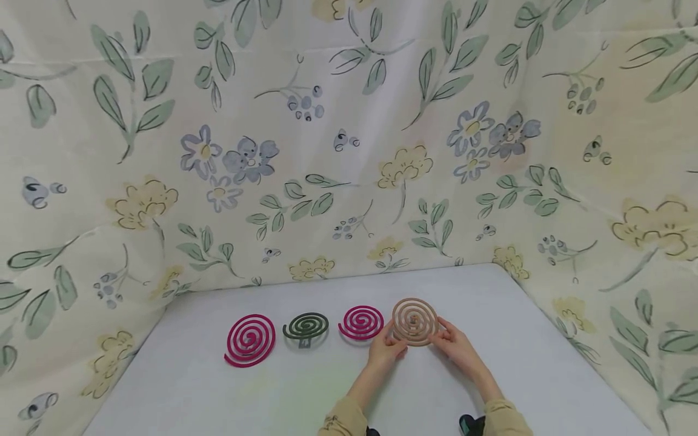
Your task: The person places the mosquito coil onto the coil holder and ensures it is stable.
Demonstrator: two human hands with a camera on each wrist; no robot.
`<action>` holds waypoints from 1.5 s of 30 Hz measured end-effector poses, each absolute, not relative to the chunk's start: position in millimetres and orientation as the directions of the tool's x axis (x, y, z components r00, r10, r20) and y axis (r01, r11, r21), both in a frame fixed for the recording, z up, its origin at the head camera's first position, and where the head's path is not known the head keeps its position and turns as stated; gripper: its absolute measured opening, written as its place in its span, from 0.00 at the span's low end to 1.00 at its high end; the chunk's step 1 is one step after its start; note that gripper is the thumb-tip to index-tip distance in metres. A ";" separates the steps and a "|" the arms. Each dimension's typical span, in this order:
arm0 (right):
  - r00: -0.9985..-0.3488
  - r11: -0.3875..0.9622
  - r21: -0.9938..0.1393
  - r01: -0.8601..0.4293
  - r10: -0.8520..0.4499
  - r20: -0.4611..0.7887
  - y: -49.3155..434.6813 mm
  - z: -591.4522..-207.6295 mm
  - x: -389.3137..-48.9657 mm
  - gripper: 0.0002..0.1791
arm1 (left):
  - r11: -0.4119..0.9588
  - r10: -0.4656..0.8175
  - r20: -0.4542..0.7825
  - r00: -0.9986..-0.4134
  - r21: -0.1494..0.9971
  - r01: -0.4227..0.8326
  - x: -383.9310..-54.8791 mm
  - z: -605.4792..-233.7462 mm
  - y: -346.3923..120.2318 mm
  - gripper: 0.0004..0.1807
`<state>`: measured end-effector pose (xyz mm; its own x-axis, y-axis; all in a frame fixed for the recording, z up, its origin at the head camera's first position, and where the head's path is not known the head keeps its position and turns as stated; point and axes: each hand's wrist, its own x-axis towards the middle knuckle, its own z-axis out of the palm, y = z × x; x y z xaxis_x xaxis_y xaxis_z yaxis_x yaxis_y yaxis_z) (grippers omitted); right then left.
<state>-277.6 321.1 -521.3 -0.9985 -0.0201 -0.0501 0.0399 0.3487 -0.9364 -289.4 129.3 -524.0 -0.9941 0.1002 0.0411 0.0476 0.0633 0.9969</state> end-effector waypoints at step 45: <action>-0.996 0.270 -0.960 0.077 0.071 -0.060 325.6 -526.1 -287.5 0.38 | 0.306 0.462 -0.236 -0.855 0.947 -0.097 -234.0 -458.6 -48.9 0.20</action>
